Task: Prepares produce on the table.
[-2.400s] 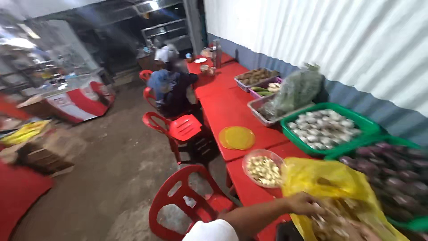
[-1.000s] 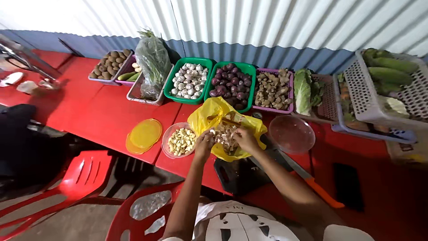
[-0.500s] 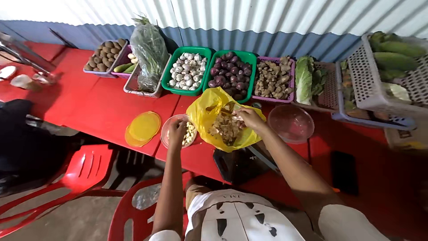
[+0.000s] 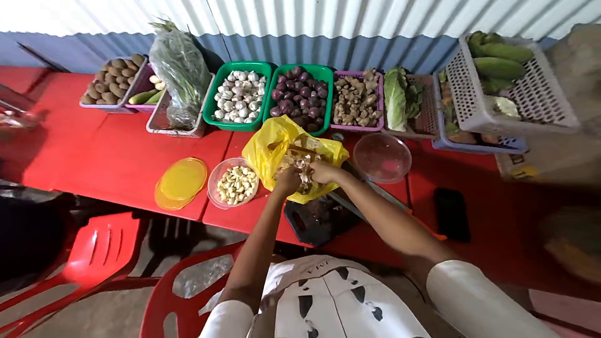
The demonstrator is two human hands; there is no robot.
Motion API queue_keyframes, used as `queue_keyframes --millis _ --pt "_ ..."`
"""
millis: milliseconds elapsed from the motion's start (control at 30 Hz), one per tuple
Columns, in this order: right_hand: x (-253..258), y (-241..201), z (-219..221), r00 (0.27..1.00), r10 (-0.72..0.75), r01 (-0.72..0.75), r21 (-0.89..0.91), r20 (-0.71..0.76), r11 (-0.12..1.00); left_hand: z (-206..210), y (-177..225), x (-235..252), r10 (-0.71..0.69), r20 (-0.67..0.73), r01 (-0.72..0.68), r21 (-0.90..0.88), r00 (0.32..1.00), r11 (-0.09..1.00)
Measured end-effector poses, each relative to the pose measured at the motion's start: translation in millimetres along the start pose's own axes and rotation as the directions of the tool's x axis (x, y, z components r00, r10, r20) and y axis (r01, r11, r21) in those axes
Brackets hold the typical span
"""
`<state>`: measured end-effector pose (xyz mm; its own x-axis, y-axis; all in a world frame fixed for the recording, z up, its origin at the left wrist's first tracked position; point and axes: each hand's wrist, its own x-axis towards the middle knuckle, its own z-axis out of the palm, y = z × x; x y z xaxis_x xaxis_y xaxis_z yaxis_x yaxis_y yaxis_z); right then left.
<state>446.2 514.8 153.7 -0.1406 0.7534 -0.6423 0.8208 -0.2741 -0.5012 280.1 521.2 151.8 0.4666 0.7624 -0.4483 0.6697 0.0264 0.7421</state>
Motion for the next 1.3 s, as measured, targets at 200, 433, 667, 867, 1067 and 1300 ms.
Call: queue_keyframes --millis 200,433,667,867,1067,1300 --pt "-11 -5 43 0.996 -0.003 0.019 -0.19 0.086 0.982 36 -13 -7 -0.034 0.13 0.0 0.253 0.991 0.967" --pt "-21 -3 25 0.995 -0.095 0.095 0.038 -0.025 0.995 21 -15 -24 -0.034 -0.112 0.054 0.182 0.993 0.982" --pt "-19 -9 13 0.95 -0.164 0.148 -0.081 -0.267 0.986 9 -4 -22 0.145 -0.216 -0.103 0.191 0.966 0.976" --pt "-16 -6 -3 0.935 -0.222 0.233 0.009 -0.276 0.972 68 27 -61 0.184 0.04 -0.184 0.409 0.982 0.894" --pt "-72 32 -18 0.931 -0.133 0.343 0.696 -0.339 0.631 173 -9 -31 0.147 0.327 -0.312 0.537 0.933 0.784" --pt "-74 142 59 0.87 -0.047 0.358 0.563 -0.491 0.745 150 -19 -62 0.363 0.213 -0.42 0.43 0.907 0.799"
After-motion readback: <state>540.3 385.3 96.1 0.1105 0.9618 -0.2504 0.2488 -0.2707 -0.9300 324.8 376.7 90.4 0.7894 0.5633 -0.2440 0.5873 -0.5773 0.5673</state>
